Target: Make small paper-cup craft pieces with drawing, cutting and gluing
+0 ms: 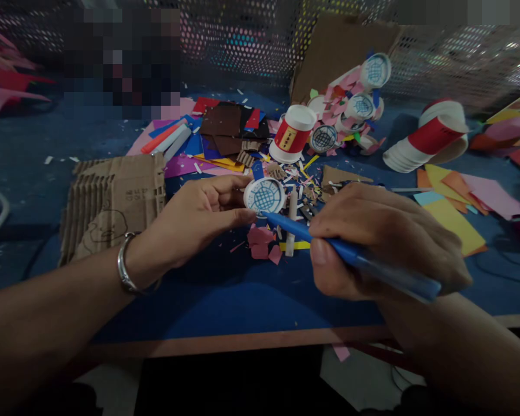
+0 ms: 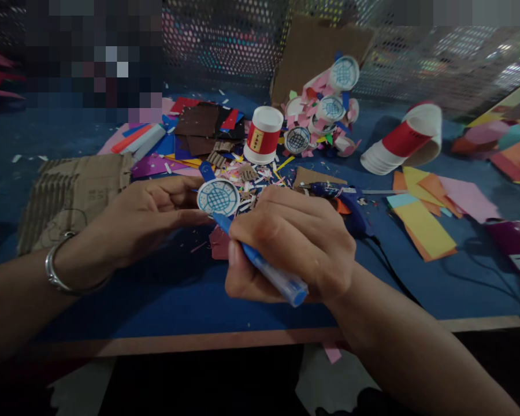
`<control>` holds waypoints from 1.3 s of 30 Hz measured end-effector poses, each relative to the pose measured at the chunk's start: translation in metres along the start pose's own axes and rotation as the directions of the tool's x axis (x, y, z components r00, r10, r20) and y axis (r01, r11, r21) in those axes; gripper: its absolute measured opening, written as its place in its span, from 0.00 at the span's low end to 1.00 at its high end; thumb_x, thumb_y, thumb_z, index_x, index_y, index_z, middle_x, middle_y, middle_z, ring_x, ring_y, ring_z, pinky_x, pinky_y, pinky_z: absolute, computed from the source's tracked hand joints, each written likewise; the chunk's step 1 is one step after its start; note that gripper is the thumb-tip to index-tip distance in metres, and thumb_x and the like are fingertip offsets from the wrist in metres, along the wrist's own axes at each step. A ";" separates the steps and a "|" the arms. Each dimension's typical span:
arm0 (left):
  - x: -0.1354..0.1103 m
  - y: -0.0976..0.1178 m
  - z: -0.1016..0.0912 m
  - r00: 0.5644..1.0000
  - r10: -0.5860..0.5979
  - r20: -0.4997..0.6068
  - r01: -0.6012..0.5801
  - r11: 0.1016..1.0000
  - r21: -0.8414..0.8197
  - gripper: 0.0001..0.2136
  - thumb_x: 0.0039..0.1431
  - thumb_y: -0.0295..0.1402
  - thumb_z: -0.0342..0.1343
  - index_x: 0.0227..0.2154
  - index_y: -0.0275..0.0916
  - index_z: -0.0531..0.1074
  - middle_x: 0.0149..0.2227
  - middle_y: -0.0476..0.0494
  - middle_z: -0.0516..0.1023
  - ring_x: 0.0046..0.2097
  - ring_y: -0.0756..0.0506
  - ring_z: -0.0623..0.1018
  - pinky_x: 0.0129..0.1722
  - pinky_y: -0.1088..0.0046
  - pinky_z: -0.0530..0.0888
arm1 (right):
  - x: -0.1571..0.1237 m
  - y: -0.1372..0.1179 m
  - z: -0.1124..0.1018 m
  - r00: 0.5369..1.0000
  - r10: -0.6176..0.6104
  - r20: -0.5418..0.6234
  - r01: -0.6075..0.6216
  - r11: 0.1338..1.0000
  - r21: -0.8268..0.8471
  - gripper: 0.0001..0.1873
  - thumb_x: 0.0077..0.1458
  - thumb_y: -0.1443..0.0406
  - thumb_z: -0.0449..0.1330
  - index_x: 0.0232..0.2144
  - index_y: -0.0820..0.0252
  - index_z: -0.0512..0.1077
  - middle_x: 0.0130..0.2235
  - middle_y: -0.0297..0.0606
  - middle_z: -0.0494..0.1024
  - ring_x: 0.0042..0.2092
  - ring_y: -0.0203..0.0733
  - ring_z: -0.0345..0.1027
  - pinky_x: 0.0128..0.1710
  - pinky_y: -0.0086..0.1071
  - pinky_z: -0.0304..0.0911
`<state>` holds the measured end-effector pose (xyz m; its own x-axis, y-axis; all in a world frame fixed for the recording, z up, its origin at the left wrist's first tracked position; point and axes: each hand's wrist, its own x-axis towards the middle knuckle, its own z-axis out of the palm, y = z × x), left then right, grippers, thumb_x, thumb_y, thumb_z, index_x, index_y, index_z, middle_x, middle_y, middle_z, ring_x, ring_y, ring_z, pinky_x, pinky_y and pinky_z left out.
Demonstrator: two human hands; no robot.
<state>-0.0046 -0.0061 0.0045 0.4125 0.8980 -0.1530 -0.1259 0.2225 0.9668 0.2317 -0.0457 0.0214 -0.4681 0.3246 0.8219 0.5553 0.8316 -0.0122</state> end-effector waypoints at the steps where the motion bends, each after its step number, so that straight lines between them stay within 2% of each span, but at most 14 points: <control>1: 0.000 0.000 0.000 1.000 0.000 -0.011 -0.001 1.000 -0.019 0.25 0.47 0.23 0.78 0.50 0.38 0.81 0.41 0.48 0.87 0.43 0.47 0.83 0.47 0.72 0.79 | 0.000 0.001 0.000 1.000 0.004 0.002 -0.004 1.000 0.001 0.08 0.60 0.70 0.62 0.37 0.51 0.71 0.28 0.30 0.78 0.28 0.42 0.72 0.30 0.41 0.77; 7: -0.001 0.001 0.001 0.999 -0.033 -0.034 0.031 0.999 -0.041 0.25 0.46 0.24 0.79 0.48 0.40 0.81 0.40 0.49 0.86 0.43 0.47 0.83 0.47 0.72 0.79 | 0.004 0.003 0.003 1.000 -0.020 -0.010 0.020 1.000 0.003 0.09 0.58 0.72 0.63 0.35 0.51 0.69 0.29 0.30 0.78 0.27 0.42 0.71 0.29 0.40 0.76; 11: -0.001 0.002 0.002 0.999 -0.017 -0.046 0.015 0.999 -0.044 0.24 0.46 0.23 0.79 0.47 0.39 0.82 0.40 0.49 0.86 0.45 0.47 0.83 0.48 0.72 0.79 | 0.006 0.003 0.001 1.000 0.010 0.023 -0.010 1.000 0.004 0.09 0.59 0.72 0.62 0.36 0.51 0.69 0.29 0.30 0.79 0.28 0.43 0.73 0.29 0.41 0.76; 14: -0.002 0.001 0.002 0.999 0.011 -0.051 -0.014 0.998 -0.060 0.23 0.46 0.23 0.78 0.47 0.39 0.82 0.41 0.49 0.87 0.45 0.47 0.83 0.48 0.72 0.79 | 0.007 0.003 0.001 0.999 -0.047 -0.007 0.047 0.999 0.026 0.11 0.57 0.74 0.62 0.34 0.52 0.69 0.28 0.30 0.78 0.27 0.42 0.72 0.28 0.39 0.75; 20: -0.001 0.001 0.002 0.999 0.011 -0.040 -0.012 1.000 -0.021 0.23 0.47 0.26 0.79 0.47 0.39 0.81 0.42 0.48 0.87 0.45 0.47 0.83 0.49 0.72 0.79 | 0.004 0.002 0.000 1.000 0.019 0.011 -0.019 1.000 0.005 0.08 0.59 0.71 0.63 0.36 0.51 0.70 0.29 0.29 0.77 0.27 0.42 0.71 0.29 0.40 0.76; 25: -0.001 0.000 0.002 1.000 0.005 -0.025 -0.006 0.999 -0.045 0.25 0.48 0.21 0.76 0.50 0.36 0.79 0.38 0.50 0.85 0.40 0.50 0.81 0.44 0.74 0.78 | 0.003 0.002 -0.001 1.000 0.000 0.015 0.000 1.000 0.013 0.08 0.59 0.71 0.62 0.36 0.51 0.70 0.30 0.29 0.78 0.29 0.41 0.72 0.30 0.38 0.75; 29: -0.002 0.001 0.003 0.999 0.014 -0.042 -0.016 0.999 -0.045 0.23 0.47 0.21 0.76 0.48 0.37 0.80 0.40 0.48 0.86 0.43 0.48 0.82 0.46 0.73 0.79 | 0.005 0.003 0.000 1.000 0.013 0.024 -0.014 1.000 0.022 0.09 0.58 0.72 0.62 0.36 0.51 0.70 0.30 0.30 0.78 0.28 0.42 0.72 0.30 0.40 0.76; 32: -0.001 0.001 0.004 0.997 0.032 -0.065 -0.035 0.998 -0.049 0.22 0.46 0.22 0.76 0.46 0.38 0.82 0.42 0.47 0.87 0.43 0.47 0.83 0.45 0.73 0.80 | 0.008 0.004 0.003 0.998 -0.046 -0.033 0.047 0.998 0.031 0.11 0.56 0.73 0.63 0.35 0.52 0.70 0.28 0.30 0.76 0.26 0.42 0.70 0.28 0.39 0.75; 35: -0.001 0.001 0.003 0.997 0.037 -0.068 -0.040 0.998 -0.044 0.20 0.45 0.23 0.78 0.42 0.41 0.82 0.39 0.50 0.86 0.42 0.47 0.83 0.44 0.72 0.80 | 0.009 0.004 0.003 0.991 -0.096 -0.097 0.100 0.994 0.035 0.14 0.53 0.76 0.64 0.36 0.53 0.71 0.27 0.29 0.77 0.25 0.41 0.70 0.25 0.39 0.74; 39: 0.000 0.001 0.003 0.996 0.052 -0.067 -0.053 0.999 -0.009 0.18 0.46 0.25 0.77 0.40 0.42 0.82 0.35 0.51 0.83 0.42 0.46 0.83 0.45 0.70 0.80 | 0.008 0.003 0.000 1.000 0.011 -0.006 -0.011 1.000 0.009 0.10 0.58 0.73 0.63 0.35 0.52 0.71 0.29 0.30 0.79 0.27 0.42 0.72 0.29 0.40 0.76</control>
<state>-0.0023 -0.0072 0.0063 0.3438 0.9319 -0.1158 -0.1559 0.1783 0.9715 0.2295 -0.0411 0.0277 -0.4575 0.3311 0.8253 0.5541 0.8321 -0.0266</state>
